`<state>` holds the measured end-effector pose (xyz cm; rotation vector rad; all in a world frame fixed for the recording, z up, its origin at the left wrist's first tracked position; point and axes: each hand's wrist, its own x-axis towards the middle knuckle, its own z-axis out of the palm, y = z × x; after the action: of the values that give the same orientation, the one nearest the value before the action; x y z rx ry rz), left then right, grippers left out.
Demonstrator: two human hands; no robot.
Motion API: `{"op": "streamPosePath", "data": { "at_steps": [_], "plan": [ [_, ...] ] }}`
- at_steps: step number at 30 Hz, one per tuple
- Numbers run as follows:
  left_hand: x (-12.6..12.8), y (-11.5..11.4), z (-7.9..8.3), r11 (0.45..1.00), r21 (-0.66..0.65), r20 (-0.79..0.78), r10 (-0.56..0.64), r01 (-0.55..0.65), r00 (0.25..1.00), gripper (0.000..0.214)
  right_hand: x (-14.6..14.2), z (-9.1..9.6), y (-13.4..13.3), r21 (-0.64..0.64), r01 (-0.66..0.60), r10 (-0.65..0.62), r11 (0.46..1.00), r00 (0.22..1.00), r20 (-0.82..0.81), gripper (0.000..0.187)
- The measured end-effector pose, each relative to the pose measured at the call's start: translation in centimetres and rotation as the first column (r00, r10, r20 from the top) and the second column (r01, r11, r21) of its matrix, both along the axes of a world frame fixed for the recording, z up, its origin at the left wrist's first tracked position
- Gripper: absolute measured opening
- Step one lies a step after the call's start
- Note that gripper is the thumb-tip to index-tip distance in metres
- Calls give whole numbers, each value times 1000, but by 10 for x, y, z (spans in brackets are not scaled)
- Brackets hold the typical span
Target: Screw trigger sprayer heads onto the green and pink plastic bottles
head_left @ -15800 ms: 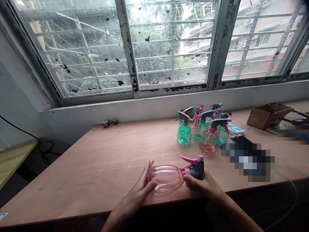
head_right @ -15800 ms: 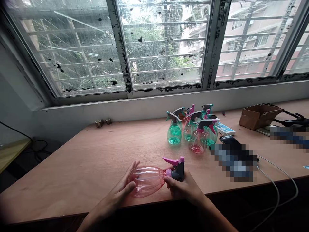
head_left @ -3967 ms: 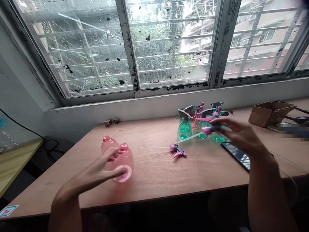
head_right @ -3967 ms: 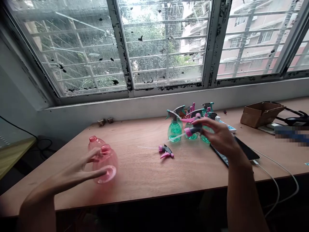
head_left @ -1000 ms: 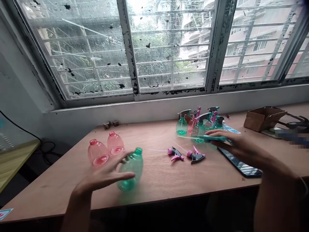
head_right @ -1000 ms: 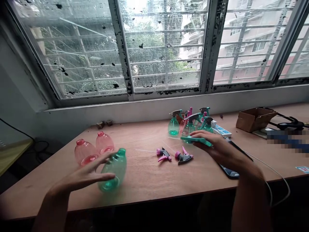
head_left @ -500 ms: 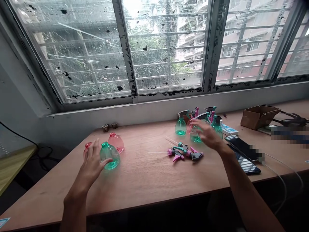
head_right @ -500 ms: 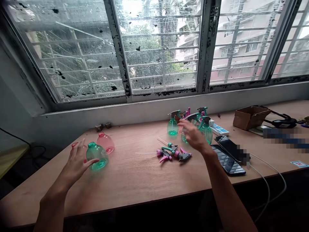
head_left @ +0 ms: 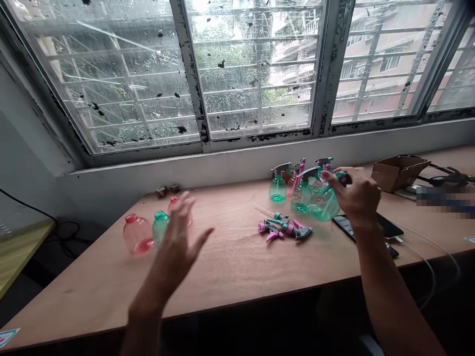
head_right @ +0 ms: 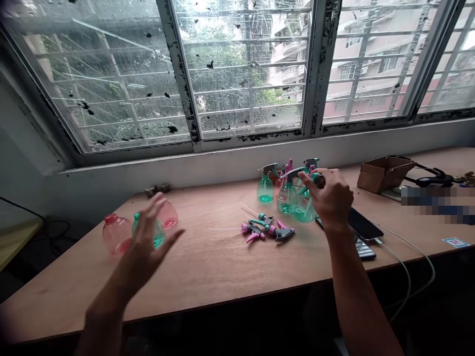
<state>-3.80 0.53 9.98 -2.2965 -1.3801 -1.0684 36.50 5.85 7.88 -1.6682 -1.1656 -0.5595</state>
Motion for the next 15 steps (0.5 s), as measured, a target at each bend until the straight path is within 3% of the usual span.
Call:
{"op": "streamPosePath", "data": {
  "at_steps": [3, 6, 9, 12, 13, 14, 15],
  "plan": [
    [66, -21, -22, 986, 15, -151, -162, 166, 975, 73, -40, 12, -41, 190, -99, 105, 977, 994, -24, 48],
    [116, -33, -52, 976, -20, -203, -217, 217, 955, 96, -74, 18, -68, 106, -185, 186, 977, 982, -5, 58],
    [134, -31, -70, 993, -50, -63, -109, 106, 992, 95, -95, 17, -81, -24, -245, 246, 969, 969, 24, 62],
    [127, -27, -66, 971, -171, 71, -156, 167, 985, 79, -101, 18, -86, -28, -354, 355, 935, 934, 34, 61],
    [122, -27, -60, 941, -245, 133, -204, 232, 970, 72, -101, 20, -88, -9, -413, 413, 911, 910, 40, 60],
    [117, -28, -55, 873, -354, 212, -274, 335, 938, 69, -99, 22, -90, 1, -509, 508, 861, 859, 58, 59],
    [112, -28, -49, 748, -472, 321, -347, 466, 881, 68, -97, 24, -93, 15, -634, 632, 773, 771, 79, 57]
  ]
}}
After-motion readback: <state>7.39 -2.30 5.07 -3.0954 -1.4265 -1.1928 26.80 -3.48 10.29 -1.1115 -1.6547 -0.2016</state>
